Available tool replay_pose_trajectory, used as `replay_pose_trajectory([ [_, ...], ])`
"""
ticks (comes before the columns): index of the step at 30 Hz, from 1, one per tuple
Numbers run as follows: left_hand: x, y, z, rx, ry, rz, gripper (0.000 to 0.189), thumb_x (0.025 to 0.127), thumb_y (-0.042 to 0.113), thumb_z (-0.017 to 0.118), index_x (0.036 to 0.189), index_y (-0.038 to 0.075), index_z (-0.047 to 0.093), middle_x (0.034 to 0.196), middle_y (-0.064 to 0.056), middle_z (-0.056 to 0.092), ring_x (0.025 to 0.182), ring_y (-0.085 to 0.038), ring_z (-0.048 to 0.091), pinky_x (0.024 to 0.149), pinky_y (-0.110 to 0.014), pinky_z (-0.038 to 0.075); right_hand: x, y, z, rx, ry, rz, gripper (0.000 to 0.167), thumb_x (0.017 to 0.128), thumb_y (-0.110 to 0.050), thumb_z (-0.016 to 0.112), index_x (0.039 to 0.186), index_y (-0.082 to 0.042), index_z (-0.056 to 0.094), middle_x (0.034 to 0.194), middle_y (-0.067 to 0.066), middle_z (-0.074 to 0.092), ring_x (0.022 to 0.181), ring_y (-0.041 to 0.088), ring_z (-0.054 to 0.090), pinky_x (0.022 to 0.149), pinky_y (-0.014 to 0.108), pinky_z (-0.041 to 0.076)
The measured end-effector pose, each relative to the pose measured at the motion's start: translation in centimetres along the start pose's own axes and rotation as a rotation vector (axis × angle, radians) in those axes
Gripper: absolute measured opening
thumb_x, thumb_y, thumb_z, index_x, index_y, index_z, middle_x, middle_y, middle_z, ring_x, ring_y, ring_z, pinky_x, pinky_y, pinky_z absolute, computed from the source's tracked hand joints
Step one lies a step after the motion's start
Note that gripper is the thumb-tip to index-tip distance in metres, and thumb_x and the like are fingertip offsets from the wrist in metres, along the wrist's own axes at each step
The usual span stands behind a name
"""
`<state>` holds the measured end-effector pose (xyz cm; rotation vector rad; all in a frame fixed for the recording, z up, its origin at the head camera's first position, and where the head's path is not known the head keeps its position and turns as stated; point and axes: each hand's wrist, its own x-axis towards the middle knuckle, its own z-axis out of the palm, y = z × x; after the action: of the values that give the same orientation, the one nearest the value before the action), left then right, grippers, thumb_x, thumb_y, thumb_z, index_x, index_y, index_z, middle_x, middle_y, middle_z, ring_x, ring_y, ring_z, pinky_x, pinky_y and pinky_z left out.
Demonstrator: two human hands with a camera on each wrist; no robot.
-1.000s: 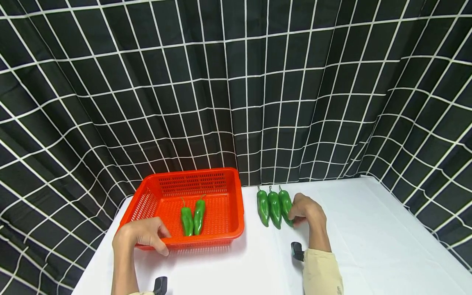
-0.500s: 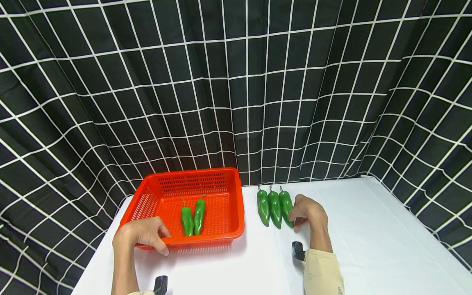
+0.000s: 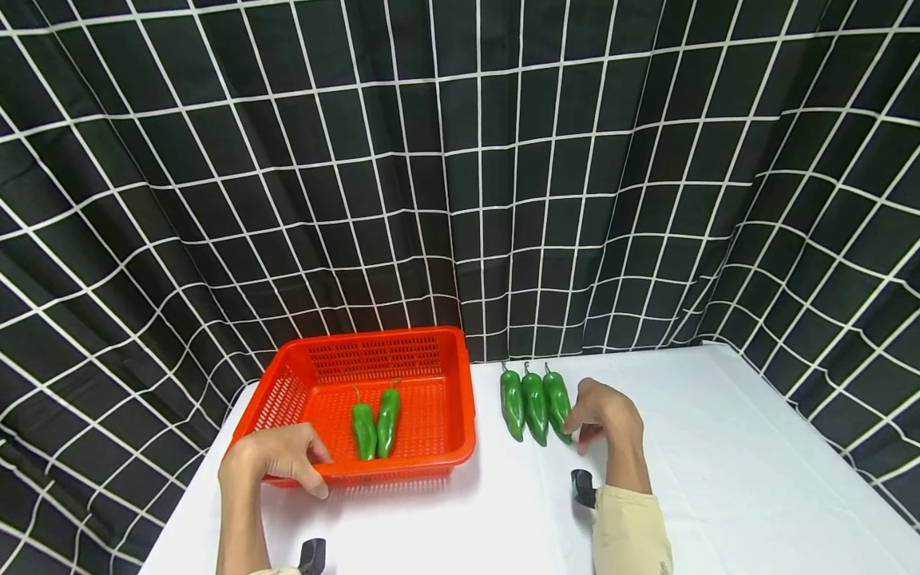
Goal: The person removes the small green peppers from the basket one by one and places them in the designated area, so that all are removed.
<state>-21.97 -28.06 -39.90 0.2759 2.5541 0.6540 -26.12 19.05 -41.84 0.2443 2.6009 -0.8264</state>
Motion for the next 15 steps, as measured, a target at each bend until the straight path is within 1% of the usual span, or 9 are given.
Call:
replay_pose_trajectory([
  [5, 0.0, -0.1, 0.0, -0.003, -0.012, 0.022, 0.031, 0.062, 0.016, 0.085, 0.093, 0.011, 0.083, 0.081, 0.003, 0.071, 0.078, -0.016, 0.052, 0.067, -0.03, 0.04, -0.6, -0.3, -0.7, -0.047, 0.001, -0.044, 0.018, 0.082, -0.01, 0.077, 0.089, 0.004, 0.069, 0.071, 0.013, 0.076, 0.06, 0.02, 0.073, 0.066, 0.033, 0.055],
  [8, 0.0, 0.0, -0.1, -0.002, -0.009, 0.024, 0.031, 0.062, 0.016, 0.085, 0.093, 0.011, 0.083, 0.08, 0.003, 0.071, 0.078, -0.016, 0.052, 0.068, -0.03, 0.04, -1.0, -0.7, -0.9, -0.036, 0.008, -0.092, 0.014, 0.082, -0.008, 0.077, 0.084, 0.004, 0.071, 0.069, 0.013, 0.076, 0.059, 0.019, 0.071, 0.061, 0.029, 0.051],
  [9, 0.0, 0.0, -0.1, -0.002, -0.008, 0.021, 0.031, 0.062, 0.016, 0.085, 0.093, 0.011, 0.083, 0.081, 0.003, 0.071, 0.079, -0.016, 0.053, 0.068, -0.03, 0.041, -1.2, -0.8, -1.0, -0.032, 0.012, -0.11, 0.014, 0.081, -0.008, 0.077, 0.087, 0.004, 0.072, 0.069, 0.012, 0.075, 0.06, 0.019, 0.071, 0.061, 0.029, 0.05],
  [11, 0.0, 0.0, -0.1, 0.002, -0.002, 0.01, 0.032, 0.062, 0.016, 0.086, 0.093, 0.011, 0.083, 0.083, 0.003, 0.072, 0.08, -0.016, 0.054, 0.069, -0.031, 0.042, -1.5, -1.2, -1.2, -0.027, 0.022, -0.15, 0.021, 0.081, -0.007, 0.077, 0.097, 0.007, 0.072, 0.069, 0.011, 0.075, 0.064, 0.02, 0.069, 0.062, 0.029, 0.048],
  [15, 0.0, 0.1, -0.1, 0.009, 0.008, -0.008, 0.033, 0.062, 0.016, 0.086, 0.094, 0.012, 0.083, 0.086, 0.003, 0.073, 0.082, -0.016, 0.055, 0.071, -0.031, 0.043, -1.8, -2.4, -1.5, -0.051, 0.066, -0.243, 0.045, 0.082, -0.009, 0.077, 0.123, 0.006, 0.066, 0.071, 0.011, 0.074, 0.073, 0.02, 0.064, 0.071, 0.035, 0.048],
])
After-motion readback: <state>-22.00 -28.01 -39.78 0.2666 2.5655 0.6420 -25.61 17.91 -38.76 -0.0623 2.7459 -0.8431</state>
